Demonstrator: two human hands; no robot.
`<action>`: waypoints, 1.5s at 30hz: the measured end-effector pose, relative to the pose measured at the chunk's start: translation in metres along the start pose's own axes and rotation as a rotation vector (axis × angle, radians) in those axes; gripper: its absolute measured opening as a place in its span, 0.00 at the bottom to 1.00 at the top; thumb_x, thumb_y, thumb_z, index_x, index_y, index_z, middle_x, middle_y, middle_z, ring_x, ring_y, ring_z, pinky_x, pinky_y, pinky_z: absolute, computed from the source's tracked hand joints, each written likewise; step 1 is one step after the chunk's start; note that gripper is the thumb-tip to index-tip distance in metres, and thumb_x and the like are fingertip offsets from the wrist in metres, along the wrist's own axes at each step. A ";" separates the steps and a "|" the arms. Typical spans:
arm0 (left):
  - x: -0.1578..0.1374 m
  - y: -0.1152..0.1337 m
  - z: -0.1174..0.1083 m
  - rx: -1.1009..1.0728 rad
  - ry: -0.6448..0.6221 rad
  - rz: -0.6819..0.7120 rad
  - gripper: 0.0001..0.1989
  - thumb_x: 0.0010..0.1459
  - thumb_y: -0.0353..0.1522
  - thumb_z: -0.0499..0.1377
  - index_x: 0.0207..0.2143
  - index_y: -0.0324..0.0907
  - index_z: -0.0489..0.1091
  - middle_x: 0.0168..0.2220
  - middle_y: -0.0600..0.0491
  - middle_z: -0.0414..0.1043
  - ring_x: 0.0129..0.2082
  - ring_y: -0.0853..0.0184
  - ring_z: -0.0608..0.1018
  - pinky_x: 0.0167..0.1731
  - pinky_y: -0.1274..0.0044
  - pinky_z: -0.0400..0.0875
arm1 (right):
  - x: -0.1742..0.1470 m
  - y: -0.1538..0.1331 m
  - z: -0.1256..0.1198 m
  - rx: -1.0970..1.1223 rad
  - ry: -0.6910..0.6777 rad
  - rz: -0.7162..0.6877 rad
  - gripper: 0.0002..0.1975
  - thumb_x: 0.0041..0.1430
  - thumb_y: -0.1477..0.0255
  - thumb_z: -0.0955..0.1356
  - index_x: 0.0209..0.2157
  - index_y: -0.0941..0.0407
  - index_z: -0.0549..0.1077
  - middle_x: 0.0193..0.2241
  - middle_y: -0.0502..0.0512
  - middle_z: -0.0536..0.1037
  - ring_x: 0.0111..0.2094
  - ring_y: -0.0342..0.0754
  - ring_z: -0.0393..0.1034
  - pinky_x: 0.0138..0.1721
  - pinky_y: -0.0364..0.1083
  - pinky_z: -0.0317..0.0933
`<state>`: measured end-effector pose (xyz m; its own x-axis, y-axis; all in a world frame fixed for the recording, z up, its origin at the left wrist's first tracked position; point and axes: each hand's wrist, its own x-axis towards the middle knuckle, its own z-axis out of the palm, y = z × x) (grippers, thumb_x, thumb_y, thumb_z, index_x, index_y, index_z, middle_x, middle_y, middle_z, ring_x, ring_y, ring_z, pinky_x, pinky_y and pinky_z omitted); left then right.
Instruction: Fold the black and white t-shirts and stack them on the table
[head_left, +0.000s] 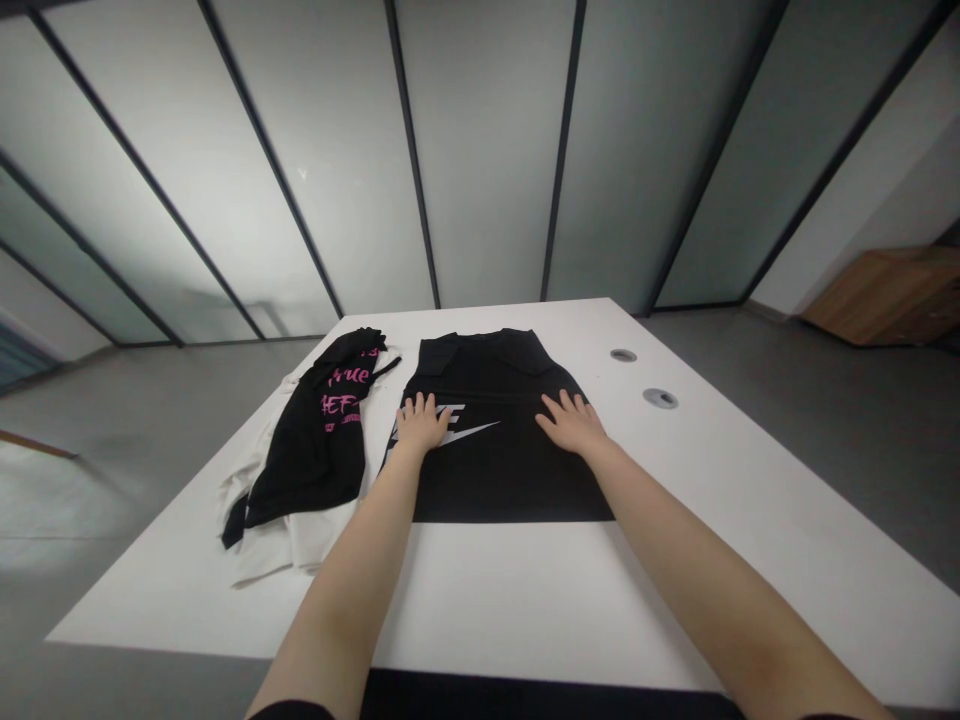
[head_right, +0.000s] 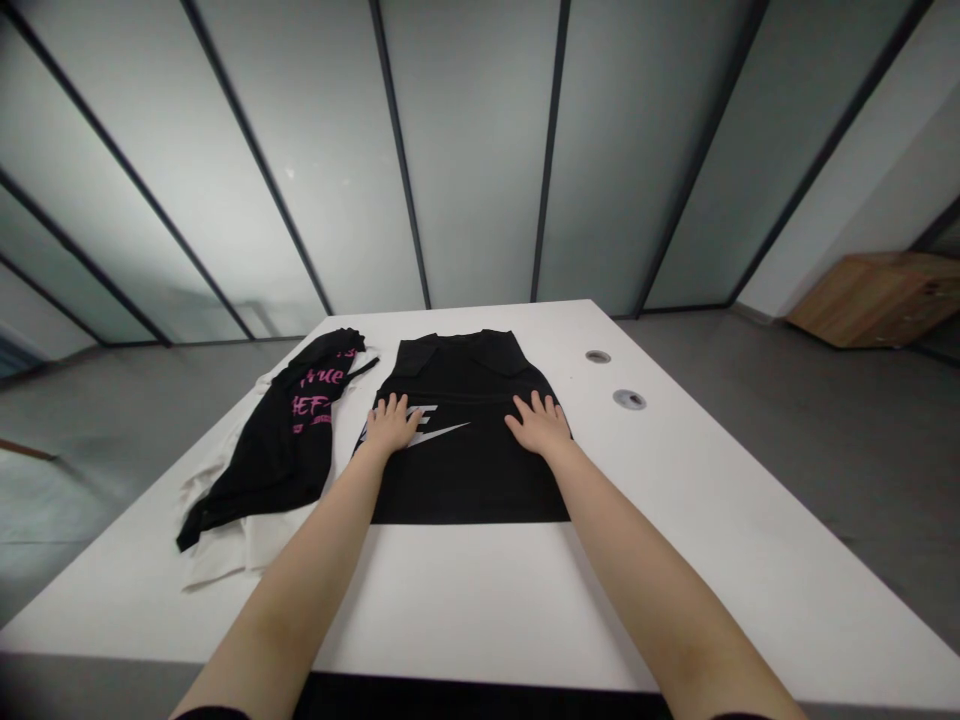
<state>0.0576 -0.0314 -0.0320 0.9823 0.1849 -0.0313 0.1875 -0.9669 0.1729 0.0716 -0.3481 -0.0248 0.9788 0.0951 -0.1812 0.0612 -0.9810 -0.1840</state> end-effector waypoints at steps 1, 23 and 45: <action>0.001 -0.005 -0.001 0.003 0.018 -0.004 0.39 0.73 0.50 0.41 0.77 0.40 0.54 0.79 0.39 0.47 0.78 0.44 0.52 0.74 0.54 0.47 | 0.002 0.005 0.000 0.004 0.013 0.016 0.38 0.76 0.50 0.54 0.79 0.51 0.50 0.80 0.63 0.43 0.79 0.68 0.38 0.75 0.66 0.37; -0.005 0.027 -0.025 0.056 -0.280 0.132 0.37 0.68 0.55 0.50 0.70 0.43 0.67 0.70 0.32 0.66 0.68 0.37 0.70 0.62 0.51 0.66 | -0.054 -0.065 -0.018 0.006 -0.387 -0.351 0.50 0.62 0.43 0.71 0.78 0.44 0.54 0.80 0.60 0.42 0.78 0.75 0.36 0.73 0.69 0.41; 0.013 -0.017 -0.014 0.038 -0.097 -0.112 0.41 0.72 0.51 0.44 0.78 0.38 0.50 0.79 0.33 0.44 0.78 0.39 0.49 0.72 0.46 0.47 | -0.006 -0.022 0.010 0.022 -0.040 -0.055 0.39 0.77 0.49 0.56 0.79 0.53 0.49 0.80 0.67 0.40 0.79 0.71 0.34 0.75 0.64 0.35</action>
<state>0.0670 -0.0100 -0.0212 0.9504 0.2760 -0.1434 0.2942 -0.9474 0.1262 0.0623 -0.3249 -0.0297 0.9655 0.1563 -0.2082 0.1105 -0.9702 -0.2158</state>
